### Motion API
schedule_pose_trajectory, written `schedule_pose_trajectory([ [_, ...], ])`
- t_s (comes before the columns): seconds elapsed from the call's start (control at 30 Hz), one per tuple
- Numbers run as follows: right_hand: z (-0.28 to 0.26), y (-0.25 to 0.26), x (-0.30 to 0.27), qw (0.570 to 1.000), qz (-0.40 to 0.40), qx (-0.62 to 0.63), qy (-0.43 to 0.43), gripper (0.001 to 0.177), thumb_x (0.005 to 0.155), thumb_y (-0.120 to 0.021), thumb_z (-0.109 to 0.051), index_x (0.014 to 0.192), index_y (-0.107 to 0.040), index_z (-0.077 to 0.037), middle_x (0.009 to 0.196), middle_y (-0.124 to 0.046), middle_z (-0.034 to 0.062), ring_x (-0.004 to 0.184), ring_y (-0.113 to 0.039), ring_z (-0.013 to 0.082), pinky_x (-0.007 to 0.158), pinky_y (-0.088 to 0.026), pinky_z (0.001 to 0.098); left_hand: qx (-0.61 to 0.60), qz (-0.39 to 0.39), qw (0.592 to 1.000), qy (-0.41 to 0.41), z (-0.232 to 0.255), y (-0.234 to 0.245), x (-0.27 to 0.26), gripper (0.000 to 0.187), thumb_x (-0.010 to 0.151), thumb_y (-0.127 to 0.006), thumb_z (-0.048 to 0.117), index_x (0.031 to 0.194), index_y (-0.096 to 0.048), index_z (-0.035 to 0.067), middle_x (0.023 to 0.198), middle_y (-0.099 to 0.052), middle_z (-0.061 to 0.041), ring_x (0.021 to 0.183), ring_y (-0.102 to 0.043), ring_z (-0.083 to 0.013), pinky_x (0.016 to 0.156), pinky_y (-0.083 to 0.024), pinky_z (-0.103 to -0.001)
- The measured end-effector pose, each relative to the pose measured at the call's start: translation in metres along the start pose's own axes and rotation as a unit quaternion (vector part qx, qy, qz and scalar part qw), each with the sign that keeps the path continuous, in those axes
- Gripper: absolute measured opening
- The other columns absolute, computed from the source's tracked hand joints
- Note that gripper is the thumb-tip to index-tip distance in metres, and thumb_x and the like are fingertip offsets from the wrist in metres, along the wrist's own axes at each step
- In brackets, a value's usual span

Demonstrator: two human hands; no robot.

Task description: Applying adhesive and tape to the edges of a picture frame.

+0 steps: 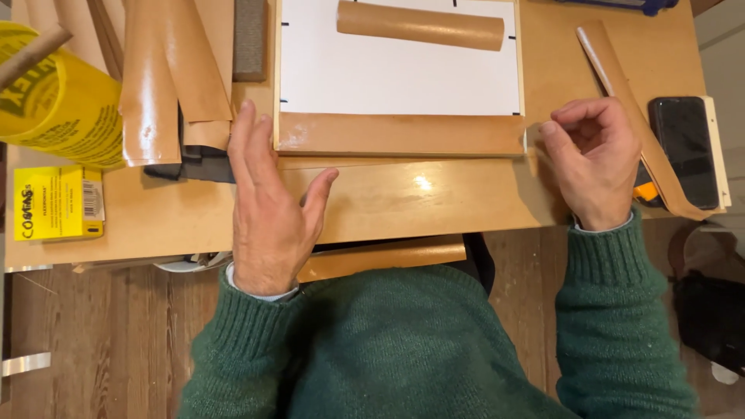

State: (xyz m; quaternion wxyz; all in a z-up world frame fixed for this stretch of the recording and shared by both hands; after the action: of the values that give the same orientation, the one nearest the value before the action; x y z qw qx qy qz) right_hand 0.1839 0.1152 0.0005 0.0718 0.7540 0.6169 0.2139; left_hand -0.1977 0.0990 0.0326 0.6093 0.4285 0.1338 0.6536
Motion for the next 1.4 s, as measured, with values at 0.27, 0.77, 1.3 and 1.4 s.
schedule_pose_trajectory([
  [0.27, -0.058, -0.029, -0.006, 0.937, -0.084, -0.268, 0.207, 0.024, 0.095, -0.078, 0.008, 0.097, -0.056, 0.0, 0.109, -0.063, 0.0138, 0.1, -0.07, 0.0218, 0.086, -0.06, 0.0313, 0.088, 0.046, 0.994, -0.051, -0.008, 0.003, 0.002, 0.076, 0.1, -0.085, 0.013, 0.153, -0.033, -0.003, 0.155, -0.031, -0.024, 0.149, -0.045, -0.0409, 0.124, -0.052, -0.043],
  [0.77, -0.079, -0.051, 0.0, 0.888, -0.172, -0.359, 0.231, 0.026, 0.082, -0.08, 0.002, 0.09, -0.056, -0.004, 0.098, -0.061, 0.0093, 0.092, -0.062, 0.027, 0.08, -0.054, 0.0386, -0.08, 0.043, 0.996, -0.006, -0.006, 0.015, 0.014, 0.047, 0.099, -0.074, -0.006, 0.135, -0.046, -0.005, 0.134, -0.048, -0.019, 0.118, -0.061, -0.0254, 0.092, -0.065, -0.031],
  [1.3, -0.079, -0.058, 0.002, 0.879, -0.179, -0.397, 0.195, 0.019, 0.09, -0.085, -0.014, 0.1, -0.071, -0.006, 0.097, -0.065, 0.0074, 0.096, -0.061, 0.0276, 0.085, -0.053, 0.0396, 0.045, -0.187, 0.962, -0.193, 0.061, 0.019, -0.02, 0.102, 0.061, -0.08, 0.048, 0.141, -0.049, -0.007, 0.139, -0.053, -0.028, 0.129, -0.051, -0.0406, 0.106, -0.045, -0.052],
  [1.4, -0.074, -0.058, 0.005, 0.866, -0.186, -0.418, 0.203, 0.02, 0.09, -0.085, -0.015, 0.1, -0.071, -0.006, 0.098, -0.065, 0.0072, 0.096, -0.061, 0.0268, 0.086, -0.054, 0.0392, 0.113, -0.233, 0.949, -0.182, 0.053, 0.008, -0.026, 0.107, 0.057, -0.085, 0.037, 0.149, -0.043, 0.0, 0.158, -0.04, -0.023, 0.141, -0.043, -0.0382, 0.113, -0.039, -0.051],
])
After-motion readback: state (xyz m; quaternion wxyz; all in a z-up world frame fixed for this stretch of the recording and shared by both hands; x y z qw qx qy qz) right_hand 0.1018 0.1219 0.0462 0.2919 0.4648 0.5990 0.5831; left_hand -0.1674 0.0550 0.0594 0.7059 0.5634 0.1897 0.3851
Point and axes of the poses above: each hand's wrist, its own x-axis towards the middle knuckle, its own y-axis out of the back of the hand, z = x × y, the point moved 10 cm from there along x, towards the middle knuckle
